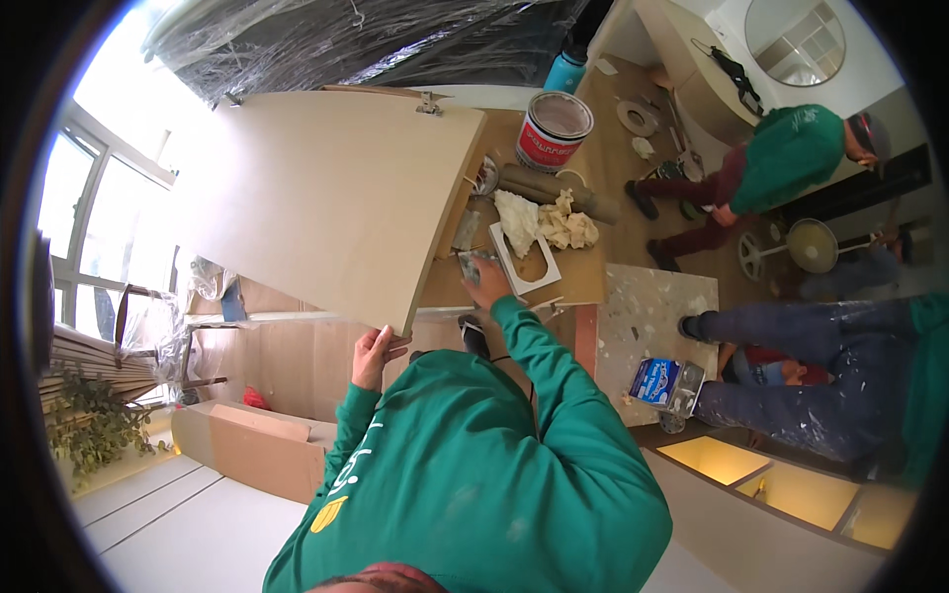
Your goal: The person sands the corner and edges of a wooden panel using a handheld sanding block and then wipes the surface with a white cloth to remove dust.
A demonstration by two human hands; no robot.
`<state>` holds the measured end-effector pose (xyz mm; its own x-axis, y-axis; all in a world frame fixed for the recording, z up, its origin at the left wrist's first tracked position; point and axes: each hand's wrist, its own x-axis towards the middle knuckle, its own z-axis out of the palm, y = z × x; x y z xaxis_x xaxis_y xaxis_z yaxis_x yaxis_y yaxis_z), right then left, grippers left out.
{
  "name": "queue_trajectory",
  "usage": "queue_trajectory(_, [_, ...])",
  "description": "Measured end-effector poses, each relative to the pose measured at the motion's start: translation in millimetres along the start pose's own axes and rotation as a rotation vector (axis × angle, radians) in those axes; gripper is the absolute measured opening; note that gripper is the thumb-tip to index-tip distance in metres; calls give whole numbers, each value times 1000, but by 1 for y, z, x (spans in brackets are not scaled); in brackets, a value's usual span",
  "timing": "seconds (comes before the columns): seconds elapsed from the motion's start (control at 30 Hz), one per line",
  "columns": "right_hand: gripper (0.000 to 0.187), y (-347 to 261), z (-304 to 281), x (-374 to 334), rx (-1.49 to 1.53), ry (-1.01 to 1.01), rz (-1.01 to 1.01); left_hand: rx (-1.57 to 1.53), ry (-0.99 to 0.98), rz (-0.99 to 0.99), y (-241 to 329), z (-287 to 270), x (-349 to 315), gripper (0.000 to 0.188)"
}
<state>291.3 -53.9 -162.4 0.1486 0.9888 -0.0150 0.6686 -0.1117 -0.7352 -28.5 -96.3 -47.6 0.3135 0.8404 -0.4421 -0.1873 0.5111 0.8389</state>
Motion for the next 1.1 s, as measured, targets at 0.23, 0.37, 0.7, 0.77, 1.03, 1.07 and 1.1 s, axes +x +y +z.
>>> queue_trajectory(0.23, [83, -16, 29, 103, -405, 153, 220, -47, 11, -21, -10, 1, -4, 40])
queue_trajectory(0.37, [112, 13, 53, 134, -639, 55, 350, -28, 3, -8, -4, 6, -2, 41])
queue_trajectory(0.7, [62, -48, 20, 130, 78, 301, 533, -115, 36, -13, -3, 5, -9, 50])
queue_trajectory(0.77, [50, -42, 6, 119, 160, 332, 487, -116, 37, -21, -4, 3, -2, 50])
queue_trajectory(1.03, [51, -62, -74, 19, -19, 494, -127, -141, 104, 34, 8, 7, 6, 46])
queue_trajectory(1.07, [55, -84, -85, 14, -64, 493, -255, -143, 100, 43, 8, 8, 8, 46])
queue_trajectory(1.1, [59, -107, -92, 10, -110, 491, -381, -145, 94, 50, 8, 9, 8, 46])
